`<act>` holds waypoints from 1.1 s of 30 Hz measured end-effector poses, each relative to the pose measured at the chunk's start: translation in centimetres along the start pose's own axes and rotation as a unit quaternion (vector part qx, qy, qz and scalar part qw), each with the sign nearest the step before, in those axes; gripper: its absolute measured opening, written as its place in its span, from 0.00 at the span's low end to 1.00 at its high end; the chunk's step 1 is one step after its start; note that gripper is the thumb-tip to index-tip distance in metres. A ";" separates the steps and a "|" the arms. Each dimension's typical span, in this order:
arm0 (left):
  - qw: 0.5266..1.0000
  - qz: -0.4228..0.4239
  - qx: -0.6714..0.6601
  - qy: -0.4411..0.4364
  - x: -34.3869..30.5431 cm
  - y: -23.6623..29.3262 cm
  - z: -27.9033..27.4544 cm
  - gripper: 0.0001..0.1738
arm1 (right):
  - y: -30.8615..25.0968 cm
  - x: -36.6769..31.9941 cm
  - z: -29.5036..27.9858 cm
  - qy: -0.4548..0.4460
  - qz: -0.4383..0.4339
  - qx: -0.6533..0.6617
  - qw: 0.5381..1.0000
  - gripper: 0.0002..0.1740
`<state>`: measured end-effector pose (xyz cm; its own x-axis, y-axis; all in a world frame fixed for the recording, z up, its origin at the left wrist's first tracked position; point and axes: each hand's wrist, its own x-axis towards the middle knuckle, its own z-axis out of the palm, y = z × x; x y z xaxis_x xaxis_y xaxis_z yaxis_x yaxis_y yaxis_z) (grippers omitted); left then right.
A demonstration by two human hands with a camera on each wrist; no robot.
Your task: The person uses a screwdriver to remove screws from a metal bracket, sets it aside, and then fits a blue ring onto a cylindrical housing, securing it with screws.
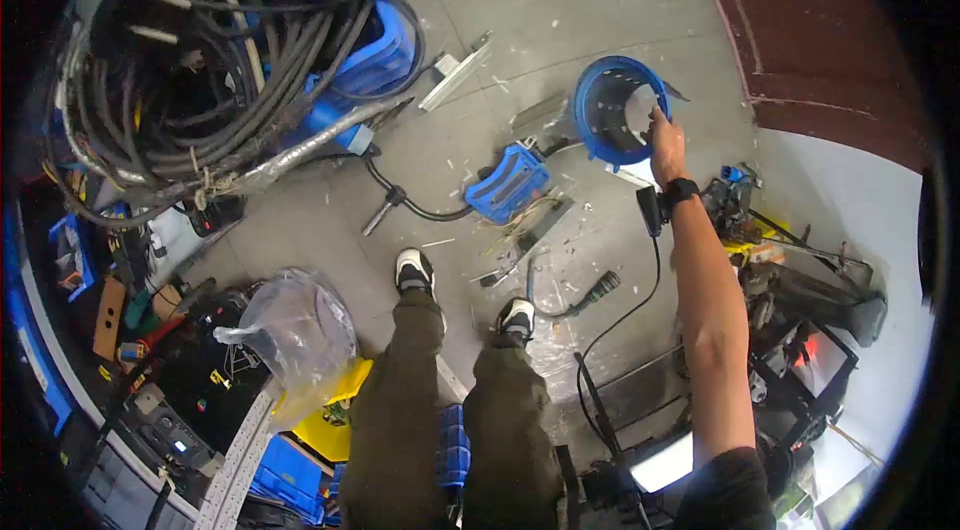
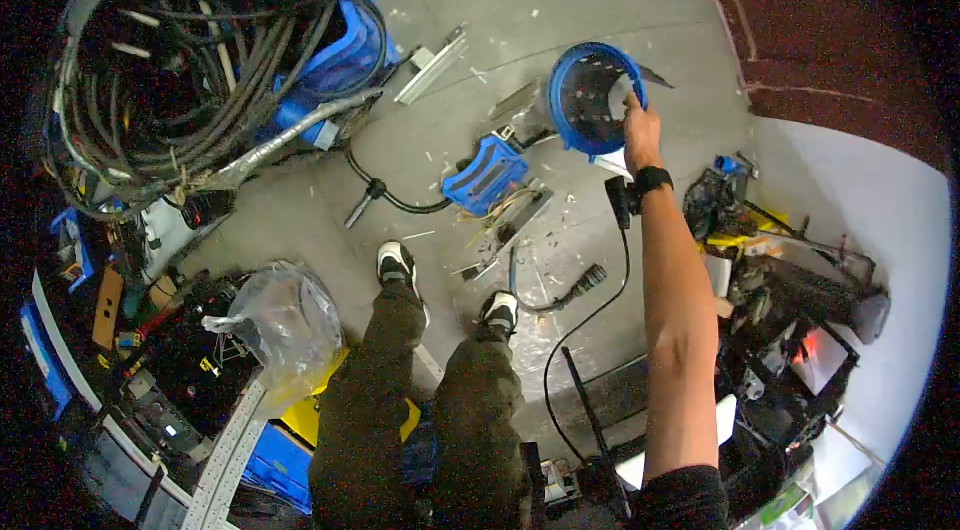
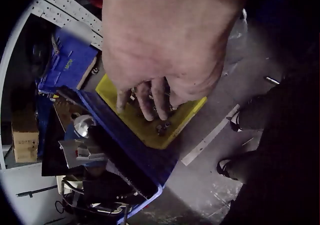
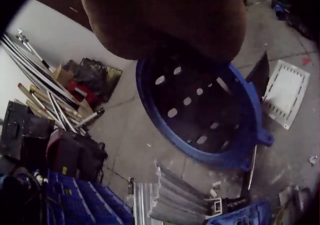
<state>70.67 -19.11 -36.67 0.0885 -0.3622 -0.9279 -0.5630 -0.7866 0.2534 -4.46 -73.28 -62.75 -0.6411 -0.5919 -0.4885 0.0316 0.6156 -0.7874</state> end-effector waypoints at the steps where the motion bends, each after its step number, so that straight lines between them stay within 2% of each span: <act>1: 1.000 0.007 0.002 0.000 -0.7 0.5 -0.2 0.13 | -1.2 -1.1 -1.9 -0.009 -0.012 0.021 1.000 0.26; 2: 1.000 0.016 0.005 0.000 -1.5 1.0 -0.4 0.13 | -2.1 -2.0 -4.1 -0.036 -0.008 0.049 0.998 0.29; 4: 0.999 0.039 0.013 0.002 -3.0 3.0 -1.6 0.13 | -4.8 -6.2 -7.5 0.001 -0.034 -0.029 0.999 0.31; 6: 0.998 0.065 0.026 0.005 -5.3 4.7 -3.6 0.13 | -11.9 -15.2 -10.1 0.023 -0.048 -0.080 0.995 0.34; 8: 0.994 0.100 0.043 0.008 -7.4 6.8 -6.5 0.13 | -13.8 -20.5 -13.1 0.069 -0.105 -0.053 0.991 0.35; 11: 0.985 0.155 0.071 0.009 -10.5 8.2 -11.4 0.12 | -21.3 -32.5 -17.9 0.093 -0.087 -0.050 0.991 0.33; 13: 0.963 0.244 0.056 0.098 -7.5 14.1 -12.2 0.16 | -24.2 -39.1 -21.6 0.107 -0.050 -0.019 0.993 0.33; 15: 0.957 0.242 0.088 0.135 -8.2 23.9 -13.4 0.16 | -26.6 -46.3 -24.7 0.118 -0.004 -0.003 0.993 0.33; 17: 0.965 0.245 0.045 0.082 -7.9 32.7 -14.2 0.17 | -29.6 -53.0 -27.3 0.143 0.005 0.010 0.990 0.34; 19: 0.930 0.362 0.049 0.032 -9.5 42.2 -13.2 0.21 | -30.1 -58.7 -29.7 0.168 -0.002 0.040 0.985 0.32; 21: 0.889 0.444 0.107 -0.030 -8.8 49.0 -11.5 0.23 | -30.2 -64.1 -31.0 0.200 -0.019 0.058 0.978 0.31; 23: 0.829 0.521 0.138 -0.150 -16.1 57.7 -9.0 0.24 | -29.3 -68.6 -31.1 0.246 -0.026 0.132 0.960 0.27; 24: 0.818 0.514 0.133 -0.221 -18.5 60.1 -7.6 0.26 | -29.4 -71.0 -31.1 0.268 -0.022 0.162 0.949 0.25; 26: 0.773 0.488 0.148 -0.376 -22.7 62.7 -5.1 0.32 | -29.8 -75.9 -31.4 0.294 -0.053 0.183 0.937 0.22; 27: 0.736 0.471 0.164 -0.458 -24.7 63.3 -3.9 0.36 | -30.6 -78.0 -30.7 0.339 -0.045 0.251 0.906 0.20; 28: 0.721 0.469 0.187 -0.474 -26.9 63.3 -2.9 0.36 | -27.1 -79.5 -31.3 0.360 -0.090 0.225 0.901 0.21; 30: 0.609 0.503 0.308 -0.530 -31.3 62.8 -0.5 0.43 | -28.2 -83.9 -31.0 0.397 -0.103 0.261 0.874 0.23; 32: 0.559 0.515 0.333 -0.559 -34.2 61.1 1.4 0.47 | -26.9 -87.6 -31.0 0.427 -0.125 0.271 0.854 0.23; 33: 0.555 0.528 0.296 -0.572 -34.9 59.9 2.5 0.41 | -26.1 -89.4 -30.7 0.428 -0.146 0.272 0.850 0.23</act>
<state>31.84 -52.30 10.22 -0.9350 0.3546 -0.0012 -0.0068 -0.0145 0.9999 28.46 -20.48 13.05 -0.9978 0.0599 0.0271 -0.0248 0.0388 -0.9989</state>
